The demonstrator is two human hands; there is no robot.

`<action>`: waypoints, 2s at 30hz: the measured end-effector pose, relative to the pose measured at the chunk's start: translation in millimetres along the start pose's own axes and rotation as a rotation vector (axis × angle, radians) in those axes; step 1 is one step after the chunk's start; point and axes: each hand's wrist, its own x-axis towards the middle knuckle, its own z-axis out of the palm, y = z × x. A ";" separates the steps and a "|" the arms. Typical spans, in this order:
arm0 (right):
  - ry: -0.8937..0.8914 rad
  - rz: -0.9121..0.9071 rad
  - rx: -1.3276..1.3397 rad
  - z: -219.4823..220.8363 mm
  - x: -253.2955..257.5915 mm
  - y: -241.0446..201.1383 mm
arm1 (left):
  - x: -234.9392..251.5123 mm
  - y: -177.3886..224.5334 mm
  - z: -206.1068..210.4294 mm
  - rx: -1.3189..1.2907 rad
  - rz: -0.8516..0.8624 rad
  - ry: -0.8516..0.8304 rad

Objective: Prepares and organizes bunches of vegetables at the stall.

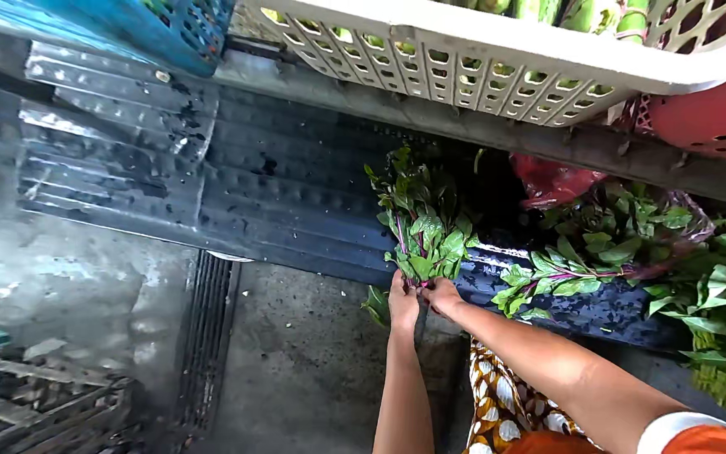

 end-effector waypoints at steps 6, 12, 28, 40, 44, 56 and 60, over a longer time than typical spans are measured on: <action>0.134 -0.216 -0.057 -3.3 -32.5 -11.5 | -1.7 3.8 -1.3 0.170 0.183 0.083; 0.114 -0.116 -0.218 5.8 -44.7 -0.9 | -0.9 -6.3 1.4 0.259 0.219 0.059; 0.797 -0.111 -0.606 -208.6 -99.5 151.1 | -62.3 0.9 40.6 0.141 0.452 0.473; 0.538 -0.086 -0.811 -270.2 -171.4 208.9 | -193.2 36.6 218.0 -0.236 -0.262 -0.749; 0.178 -0.124 -0.474 -248.7 -205.8 211.5 | -214.3 34.1 263.6 -0.754 -0.592 -0.571; 0.643 0.096 -0.721 -323.6 -112.8 207.1 | -247.5 51.6 262.9 -1.024 -0.259 -0.333; 0.784 -0.300 -0.722 -306.9 -141.1 213.9 | -234.4 74.5 283.1 -0.934 -0.237 -0.181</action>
